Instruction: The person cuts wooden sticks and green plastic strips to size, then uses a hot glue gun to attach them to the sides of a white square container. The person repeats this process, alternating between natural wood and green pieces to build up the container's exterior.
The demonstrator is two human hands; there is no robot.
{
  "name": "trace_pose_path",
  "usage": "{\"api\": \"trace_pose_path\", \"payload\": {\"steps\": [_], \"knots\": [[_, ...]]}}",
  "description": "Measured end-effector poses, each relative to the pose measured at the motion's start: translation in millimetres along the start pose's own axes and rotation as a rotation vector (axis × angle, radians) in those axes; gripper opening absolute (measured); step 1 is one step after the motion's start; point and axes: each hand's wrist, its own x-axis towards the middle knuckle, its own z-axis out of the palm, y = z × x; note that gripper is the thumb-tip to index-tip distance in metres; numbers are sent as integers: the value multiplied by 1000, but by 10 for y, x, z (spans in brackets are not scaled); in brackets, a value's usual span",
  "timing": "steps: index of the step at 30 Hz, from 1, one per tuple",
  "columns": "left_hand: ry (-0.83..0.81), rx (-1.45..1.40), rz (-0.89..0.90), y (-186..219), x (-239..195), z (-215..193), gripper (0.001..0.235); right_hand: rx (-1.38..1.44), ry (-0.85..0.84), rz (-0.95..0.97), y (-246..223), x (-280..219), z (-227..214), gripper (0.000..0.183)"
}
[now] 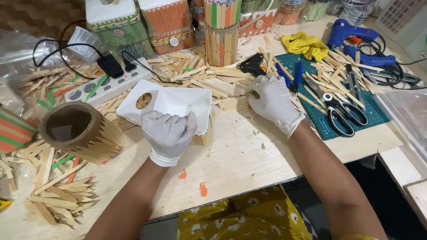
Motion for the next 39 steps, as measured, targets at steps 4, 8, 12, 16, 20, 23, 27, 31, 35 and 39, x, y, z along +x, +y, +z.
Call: {"api": "trace_pose_path", "payload": {"steps": [4, 8, 12, 16, 20, 23, 27, 31, 35, 39], "knots": [[22, -9, -37, -41, -105, 59, 32, 120, -148, 7, -146, 56, -199, 25], [59, -73, -41, 126, 159, -19, 16, 95, -59, -18, -64, 25, 11, 18], [1, -54, 140, 442, -176, 54, 14, 165, 25, 20, -82, 23, -33, 17], [-375, -364, 135, 793, -211, 61, 28, 366, 92, 119, 47, 9, 174, 18], [-526, -539, 124, 1067, -312, 244, 28, 534, 34, 247, -55, 41, 58, 16], [-773, -576, -30, 1171, -150, 261, 21, 589, 26, 278, -53, 52, 97, 25], [-910, -800, -663, 1160, 231, 384, 35, 761, 8, 398, -83, 77, 24, 25], [-691, -811, -1091, 1130, -194, 1001, 46, 892, -40, 517, -144, 81, -56, 19], [-597, -836, -1289, 1046, -225, 1067, 44, 971, -34, 546, -88, 70, -129, 20], [-552, -840, -1345, 1028, -384, 1171, 42, 940, -65, 592, -76, 68, -161, 18]]}}
